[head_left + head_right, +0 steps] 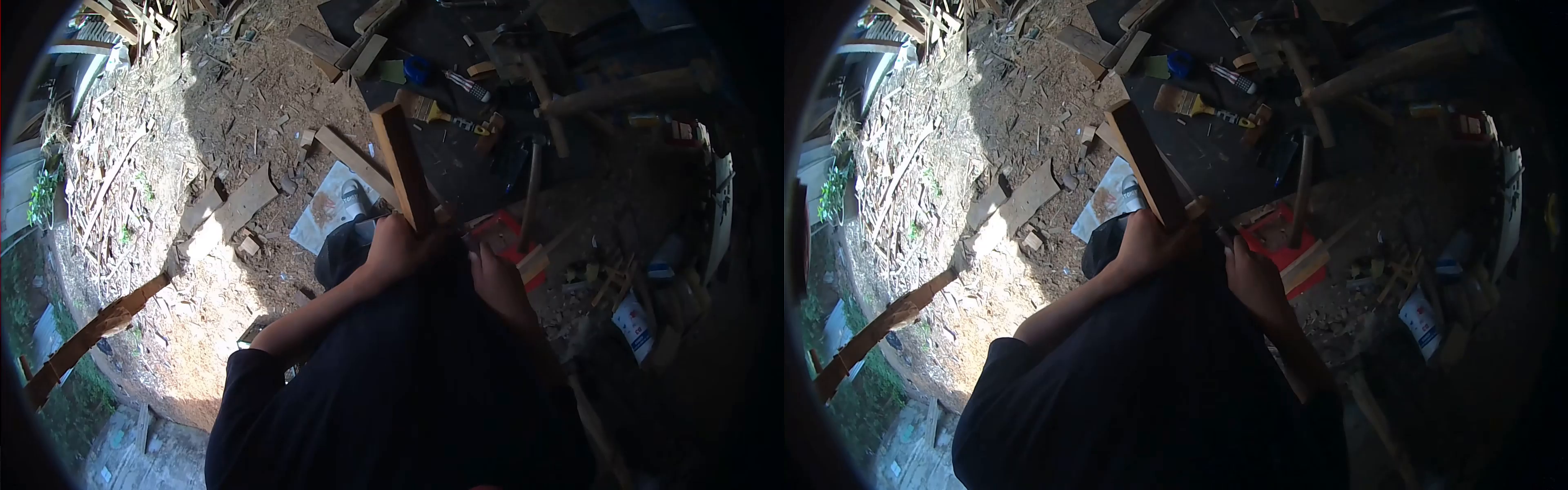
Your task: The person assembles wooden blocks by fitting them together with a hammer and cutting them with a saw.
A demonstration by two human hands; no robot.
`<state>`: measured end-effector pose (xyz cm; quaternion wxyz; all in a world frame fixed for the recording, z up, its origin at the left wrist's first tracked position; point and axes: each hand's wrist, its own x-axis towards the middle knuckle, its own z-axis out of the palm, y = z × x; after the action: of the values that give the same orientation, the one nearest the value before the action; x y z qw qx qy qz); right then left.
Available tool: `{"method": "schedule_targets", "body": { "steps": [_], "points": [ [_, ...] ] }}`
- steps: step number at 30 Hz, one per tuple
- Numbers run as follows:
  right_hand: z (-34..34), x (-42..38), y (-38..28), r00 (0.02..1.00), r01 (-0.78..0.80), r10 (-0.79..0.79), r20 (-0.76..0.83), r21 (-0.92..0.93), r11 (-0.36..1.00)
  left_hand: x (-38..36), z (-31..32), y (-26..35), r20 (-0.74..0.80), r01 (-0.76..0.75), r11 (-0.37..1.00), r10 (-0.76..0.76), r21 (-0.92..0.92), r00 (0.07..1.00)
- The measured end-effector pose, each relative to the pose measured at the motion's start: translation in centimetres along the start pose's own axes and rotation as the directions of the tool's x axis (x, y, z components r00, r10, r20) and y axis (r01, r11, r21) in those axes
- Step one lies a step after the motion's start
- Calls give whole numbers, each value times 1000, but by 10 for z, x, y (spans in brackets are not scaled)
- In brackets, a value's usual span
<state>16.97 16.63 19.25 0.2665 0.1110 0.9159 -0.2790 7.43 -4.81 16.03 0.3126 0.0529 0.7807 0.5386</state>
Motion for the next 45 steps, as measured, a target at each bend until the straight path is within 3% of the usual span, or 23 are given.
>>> {"method": "schedule_targets", "body": {
  "steps": [3,6,9,12,15,18,21,27,30,33,36,39,42,45],
  "points": [
    [13,-16,16,1000,1,-1,25,5,1000,-4,1,-11,-16,-38,990,37,-135,999],
    [15,-29,40,999,26,-29,37,59,998,-2,-10,-6,52,150,943,-141,-297,989],
    [-8,-2,-17,997,-43,36,69,102,994,-11,-3,7,-59,-140,990,138,-36,989],
    [9,-20,14,997,75,-73,-25,113,991,-10,-3,7,-11,-175,985,175,10,984],
    [-2,-31,19,998,20,-26,51,110,994,-8,-7,10,-57,-46,994,41,-95,998],
    [12,-1,1,998,-58,55,39,78,995,-7,-6,1,-34,-92,996,91,-15,995],
    [9,-32,18,999,32,-33,39,20,999,-12,-4,1,-59,-77,997,78,16,995],
    [-7,-6,-13,994,-60,50,98,101,993,-14,-2,6,4,-117,993,117,32,993],
    [8,-35,22,998,59,-57,-22,92,994,-13,3,4,-36,-181,974,187,135,982],
    [-1,-16,3,997,-23,14,71,117,993,-14,3,-10,2,-118,993,118,8,993],
    [3,-17,-5,997,-34,26,67,116,993,-17,0,-4,-2,-69,998,69,9,998],
    [14,-37,22,997,76,-76,-11,155,985,-16,-6,-9,-47,-119,991,116,-65,992],
    [-6,-10,-12,996,-44,32,78,164,985,-20,-1,-6,-5,-228,969,229,94,973],
    [6,-33,13,997,52,-59,44,151,987,-17,-7,-1,-23,-158,987,158,28,987]
  ]
}}
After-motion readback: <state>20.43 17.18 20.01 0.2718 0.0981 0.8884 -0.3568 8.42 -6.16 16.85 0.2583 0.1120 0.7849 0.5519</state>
